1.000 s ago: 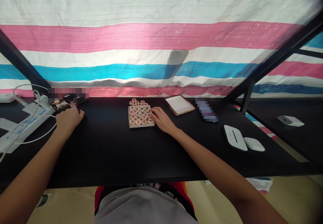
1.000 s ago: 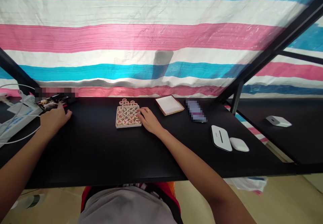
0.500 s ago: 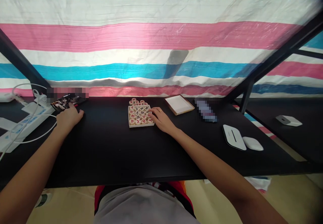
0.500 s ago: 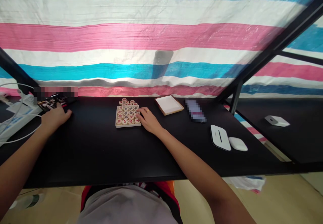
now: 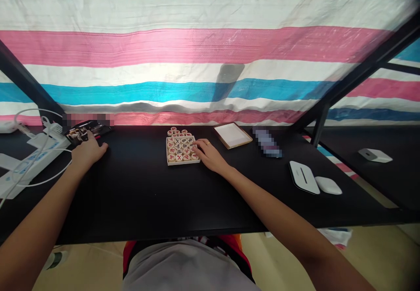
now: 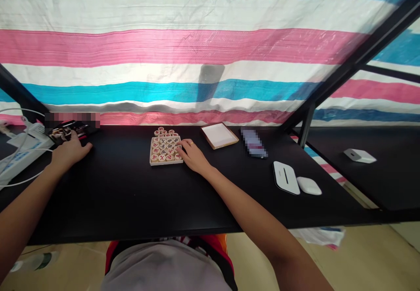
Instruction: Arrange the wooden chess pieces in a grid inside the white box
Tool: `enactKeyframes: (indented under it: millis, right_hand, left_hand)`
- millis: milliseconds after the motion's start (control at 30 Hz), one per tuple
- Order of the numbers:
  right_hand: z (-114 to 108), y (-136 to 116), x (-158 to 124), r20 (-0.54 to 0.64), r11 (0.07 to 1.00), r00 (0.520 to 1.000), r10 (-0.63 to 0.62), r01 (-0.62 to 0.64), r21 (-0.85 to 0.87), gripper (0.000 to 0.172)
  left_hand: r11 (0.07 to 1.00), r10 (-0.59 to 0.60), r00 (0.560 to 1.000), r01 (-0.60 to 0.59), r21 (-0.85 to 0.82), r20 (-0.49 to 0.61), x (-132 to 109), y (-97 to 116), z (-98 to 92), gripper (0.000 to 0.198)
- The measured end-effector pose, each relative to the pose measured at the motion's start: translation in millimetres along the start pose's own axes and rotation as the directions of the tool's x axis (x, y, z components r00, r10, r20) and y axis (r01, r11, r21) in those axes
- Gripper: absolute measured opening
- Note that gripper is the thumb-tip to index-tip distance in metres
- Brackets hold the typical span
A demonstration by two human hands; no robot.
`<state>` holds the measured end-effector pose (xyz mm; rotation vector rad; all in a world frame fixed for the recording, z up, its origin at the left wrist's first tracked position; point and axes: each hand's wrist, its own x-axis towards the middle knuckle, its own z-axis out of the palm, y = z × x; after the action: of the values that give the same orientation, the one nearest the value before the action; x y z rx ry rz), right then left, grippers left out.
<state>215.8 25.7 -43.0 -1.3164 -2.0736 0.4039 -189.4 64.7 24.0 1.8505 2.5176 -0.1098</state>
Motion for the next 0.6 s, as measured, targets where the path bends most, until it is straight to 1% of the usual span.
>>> enactKeyframes:
  millis: [167, 467, 533, 600]
  right_hand:
    - [0.6, 1.2, 0.1, -0.001, 1.000, 1.000, 0.002, -0.002, -0.001, 0.030]
    - [-0.2, -0.3, -0.1, 0.003, 1.000, 1.000, 0.014, -0.014, 0.003, 0.030]
    - [-0.3, -0.1, 0.0, 0.007, 1.000, 1.000, 0.012, -0.012, 0.008, 0.030]
    - [-0.3, 0.9, 0.5, 0.000, 1.000, 1.000, 0.011, -0.011, 0.021, 0.030]
  left_hand:
    - [0.996, 0.080, 0.997, -0.080, 0.045, 0.011, -5.8, 2.3, -1.9, 0.074]
    - [0.997, 0.068, 0.998, -0.068, 0.034, 0.015, -1.8, 1.9, -0.6, 0.077]
    - [0.995, 0.078, 0.997, -0.078, 0.056, 0.005, -1.9, 1.1, -0.7, 0.076]
    - [0.989, 0.112, 0.994, -0.110, 0.095, -0.013, -4.5, 2.8, -2.5, 0.070]
